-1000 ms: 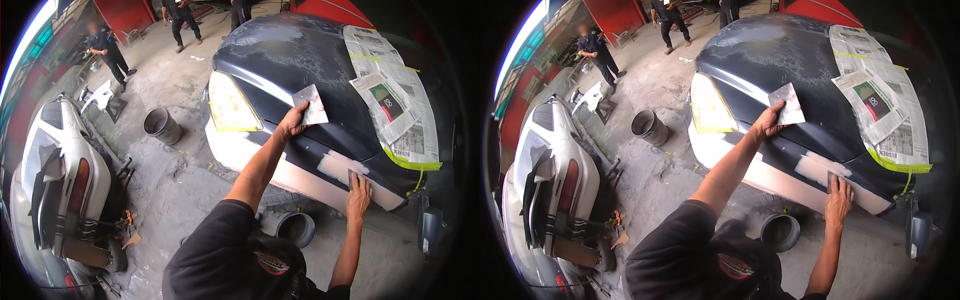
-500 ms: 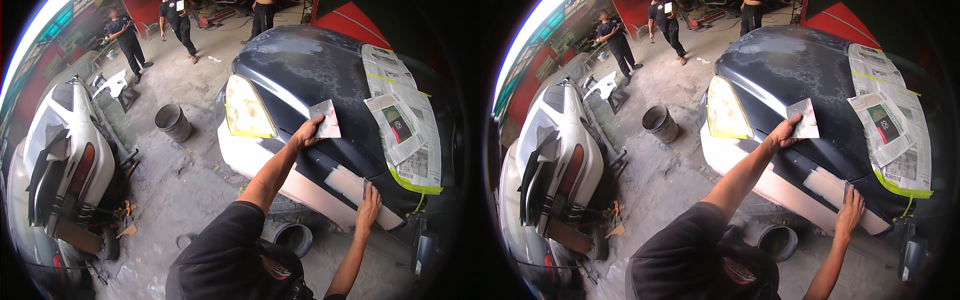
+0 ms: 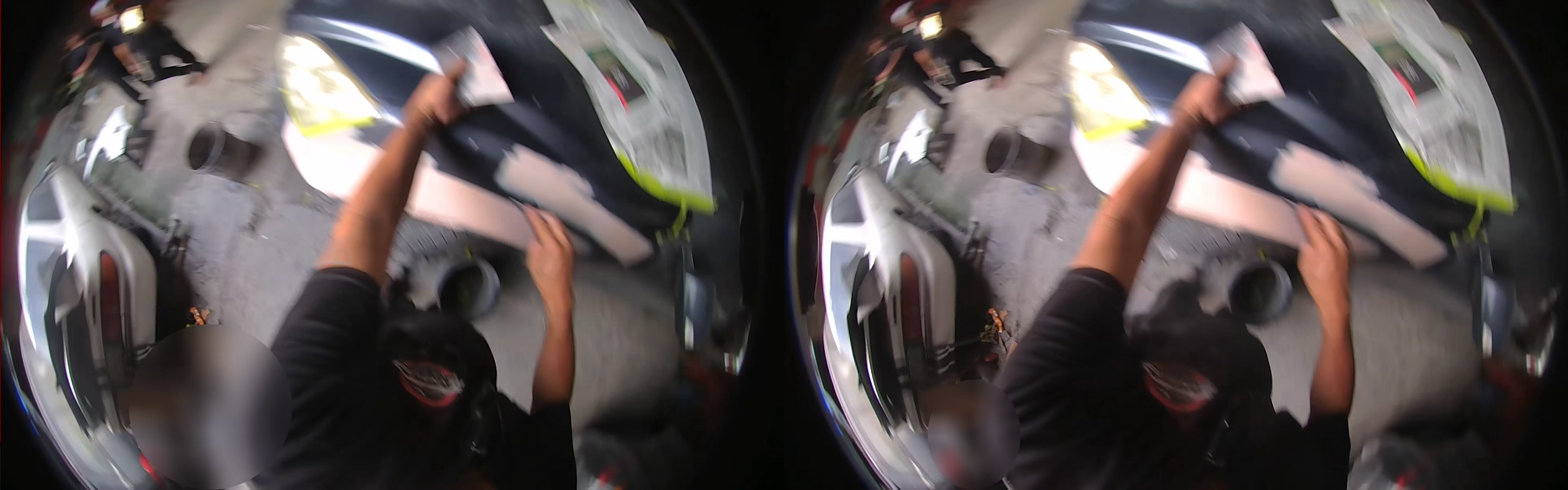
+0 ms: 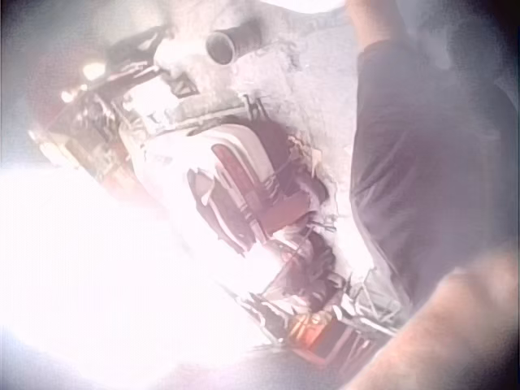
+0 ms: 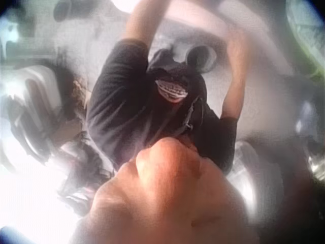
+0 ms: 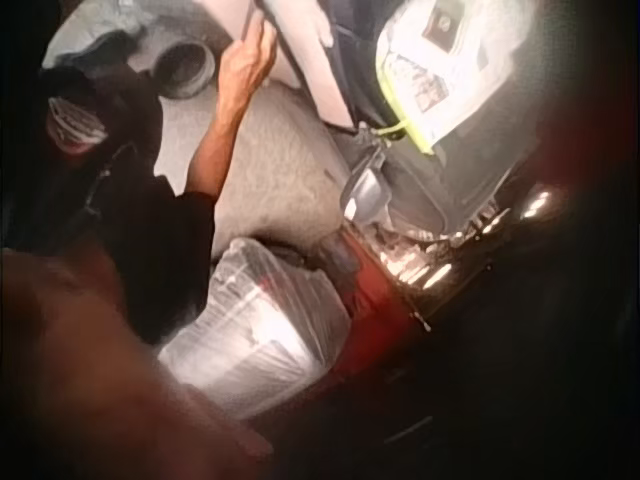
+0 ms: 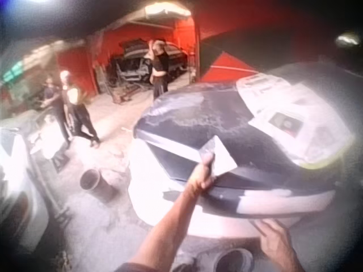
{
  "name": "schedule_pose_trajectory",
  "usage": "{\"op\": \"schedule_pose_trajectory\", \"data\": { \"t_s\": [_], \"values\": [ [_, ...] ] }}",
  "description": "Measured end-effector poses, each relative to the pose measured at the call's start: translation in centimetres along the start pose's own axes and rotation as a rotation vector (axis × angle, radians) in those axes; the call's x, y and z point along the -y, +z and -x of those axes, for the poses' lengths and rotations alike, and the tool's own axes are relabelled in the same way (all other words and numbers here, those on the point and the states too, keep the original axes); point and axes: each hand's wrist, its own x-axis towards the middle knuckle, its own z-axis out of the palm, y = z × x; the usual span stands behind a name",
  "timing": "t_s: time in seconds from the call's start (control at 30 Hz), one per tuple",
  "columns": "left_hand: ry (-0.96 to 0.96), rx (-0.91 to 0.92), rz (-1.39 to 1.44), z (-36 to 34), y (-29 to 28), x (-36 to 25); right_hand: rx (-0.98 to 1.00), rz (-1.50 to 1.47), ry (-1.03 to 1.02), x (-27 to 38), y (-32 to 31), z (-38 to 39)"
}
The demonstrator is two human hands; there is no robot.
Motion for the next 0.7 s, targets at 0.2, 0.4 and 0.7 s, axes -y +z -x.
{"op": "schedule_pose_trajectory", "data": {
  "t_s": [0.2, 0.4, 0.7],
  "values": [
    [-0.294, -0.030, 0.792, -3.5, -0.3, 0.7, 0.399, 0.019, 0.235, -4.7, 12.0, 5.6],
    [-0.301, -0.008, 0.757, -3.5, 0.5, 1.0, 0.411, 0.044, 0.305, -4.4, 16.1, 7.5],
    [-0.339, -0.081, 0.724, -1.8, -1.2, 0.9, -0.200, 0.369, 0.125, -5.1, 1.0, 1.8]
  ]
}}
